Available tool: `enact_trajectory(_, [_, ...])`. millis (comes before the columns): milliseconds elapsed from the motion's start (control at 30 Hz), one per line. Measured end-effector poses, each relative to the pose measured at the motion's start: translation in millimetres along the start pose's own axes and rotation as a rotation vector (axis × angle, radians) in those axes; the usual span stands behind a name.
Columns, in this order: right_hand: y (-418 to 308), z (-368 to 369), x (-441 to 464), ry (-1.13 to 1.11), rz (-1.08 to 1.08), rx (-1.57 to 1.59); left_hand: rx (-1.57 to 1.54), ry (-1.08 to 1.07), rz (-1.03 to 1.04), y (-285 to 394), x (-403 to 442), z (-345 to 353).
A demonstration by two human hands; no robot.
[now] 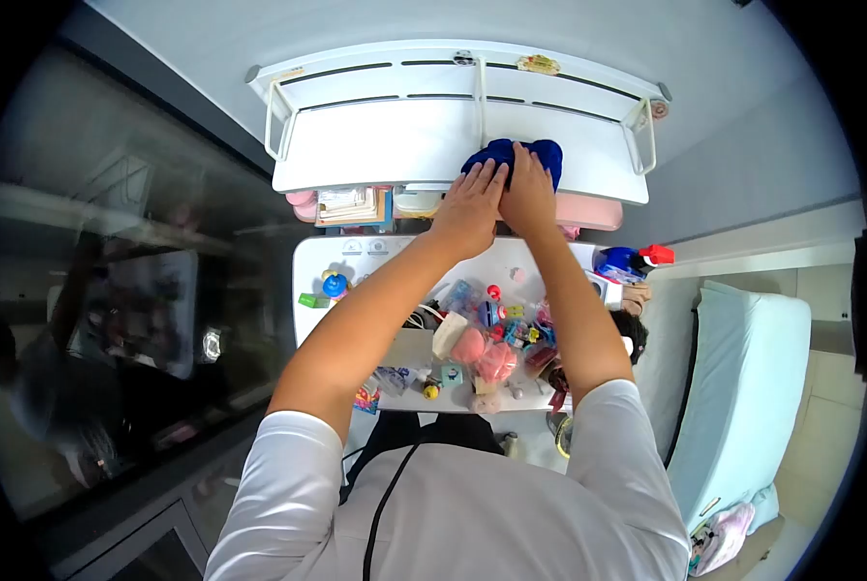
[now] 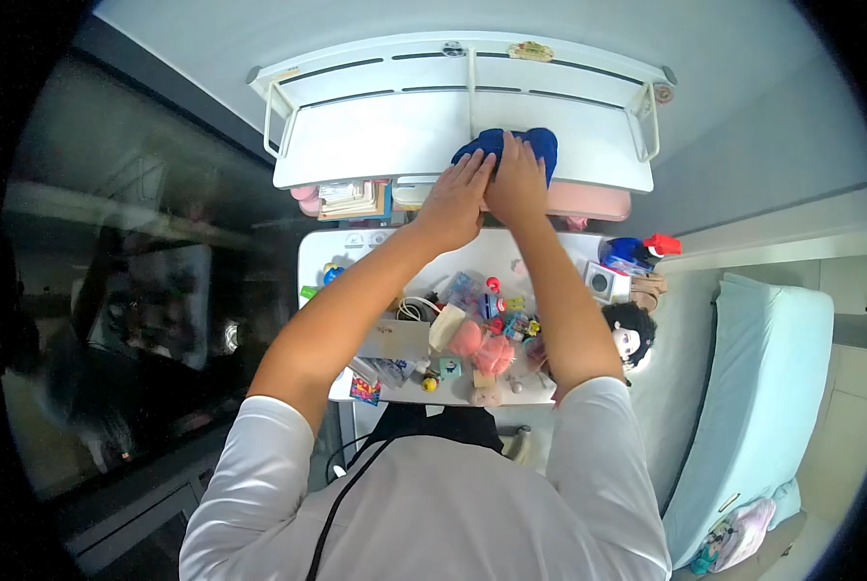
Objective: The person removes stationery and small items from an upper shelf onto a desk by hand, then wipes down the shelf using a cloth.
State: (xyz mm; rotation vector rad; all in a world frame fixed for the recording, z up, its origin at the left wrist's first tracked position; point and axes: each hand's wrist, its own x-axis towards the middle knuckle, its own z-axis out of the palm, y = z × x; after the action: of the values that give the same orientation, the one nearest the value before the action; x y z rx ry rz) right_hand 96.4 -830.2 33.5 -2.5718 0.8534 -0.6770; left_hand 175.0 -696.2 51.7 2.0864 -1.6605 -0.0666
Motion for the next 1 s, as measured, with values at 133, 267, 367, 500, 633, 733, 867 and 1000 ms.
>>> enact_trajectory(133, [-52, 37, -5, 0.01, 0.164, -0.139, -0.026, -0.044, -0.043, -40, -21, -13])
enact_trajectory(267, [-118, 62, -8, 0.022, 0.277, -0.253, 0.084, -0.118, -0.07, -93, -51, -39])
enact_trajectory(367, [-159, 81, -3, 0.012, 0.264, -0.251, 0.206, -0.106, -0.034, -125, -72, -52])
enact_trajectory(500, [-204, 133, 7, 0.017, 0.088, -0.224, 0.237, -0.107, -0.162, -167, -103, -90])
enact_trajectory(633, [-265, 152, 23, -0.101, -0.117, -0.098, 0.291, 0.015, -0.345, -215, -139, -110])
enact_trajectory(733, [-280, 176, 28, -0.158, -0.359, 0.076, 0.257, 0.201, -0.504, -228, -158, -112])
enact_trajectory(867, [-241, 158, 33, -0.264, -0.528, 0.13, 0.154, 0.18, -0.468, -217, -163, -120])
enact_trajectory(1000, [-171, 102, 36, -0.173, -0.227, 0.015, 0.19, 0.128, -0.226, -196, -142, -117])
